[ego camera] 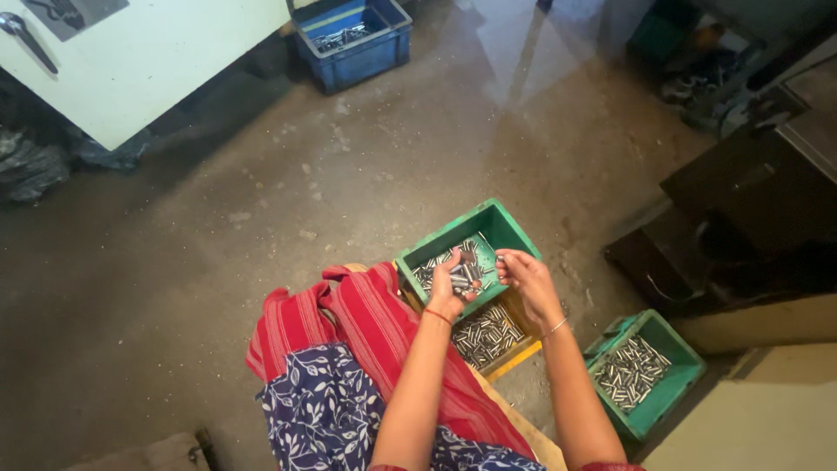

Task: The person walks through a workshop and sits on the floor. They pick up small metal parts from a green crate and handle them one by one, placing them into a yellow crate.

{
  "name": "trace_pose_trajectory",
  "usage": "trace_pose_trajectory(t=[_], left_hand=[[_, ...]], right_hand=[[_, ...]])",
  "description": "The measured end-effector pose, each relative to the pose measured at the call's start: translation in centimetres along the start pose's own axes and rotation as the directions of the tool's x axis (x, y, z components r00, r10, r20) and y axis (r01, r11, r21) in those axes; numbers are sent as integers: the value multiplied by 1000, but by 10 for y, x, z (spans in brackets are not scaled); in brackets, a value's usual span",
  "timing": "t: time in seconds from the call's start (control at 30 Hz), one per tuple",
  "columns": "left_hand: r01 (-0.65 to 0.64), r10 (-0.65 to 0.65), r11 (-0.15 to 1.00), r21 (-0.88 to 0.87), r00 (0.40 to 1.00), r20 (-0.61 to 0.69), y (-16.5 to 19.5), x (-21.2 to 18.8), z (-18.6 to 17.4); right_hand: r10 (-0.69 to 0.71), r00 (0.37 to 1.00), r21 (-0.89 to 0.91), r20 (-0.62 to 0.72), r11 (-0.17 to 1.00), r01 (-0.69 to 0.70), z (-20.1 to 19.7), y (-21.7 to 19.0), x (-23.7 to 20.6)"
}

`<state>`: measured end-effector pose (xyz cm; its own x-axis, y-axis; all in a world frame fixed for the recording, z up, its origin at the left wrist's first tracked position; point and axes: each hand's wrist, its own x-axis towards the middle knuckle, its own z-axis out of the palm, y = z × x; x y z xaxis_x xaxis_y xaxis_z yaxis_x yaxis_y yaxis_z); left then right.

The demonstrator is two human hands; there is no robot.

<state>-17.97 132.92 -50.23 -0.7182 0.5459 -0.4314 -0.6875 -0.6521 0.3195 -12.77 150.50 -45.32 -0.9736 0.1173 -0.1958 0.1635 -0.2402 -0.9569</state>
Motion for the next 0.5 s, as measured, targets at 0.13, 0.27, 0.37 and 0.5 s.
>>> trace_pose_trajectory(t=[0.13,0.27,0.37,0.5], left_hand=[[42,-41,996,77,999,-6,-3,-4,-3],[66,-69,993,96,997,34,-7,-4,-6],[79,-88,987,140,994,58,-10,-6,-6],[116,-118,967,228,993,-4,-17,-7,-6]], right_hand=[[-23,996,23,88,1000,21,11,-4,-21],[-34,987,-27,158,999,39,9,-2,-23],[-4,992,-89,126,996,15,1,10,-19],[-21,1000,-272,21,962,26,-5,34,-17]])
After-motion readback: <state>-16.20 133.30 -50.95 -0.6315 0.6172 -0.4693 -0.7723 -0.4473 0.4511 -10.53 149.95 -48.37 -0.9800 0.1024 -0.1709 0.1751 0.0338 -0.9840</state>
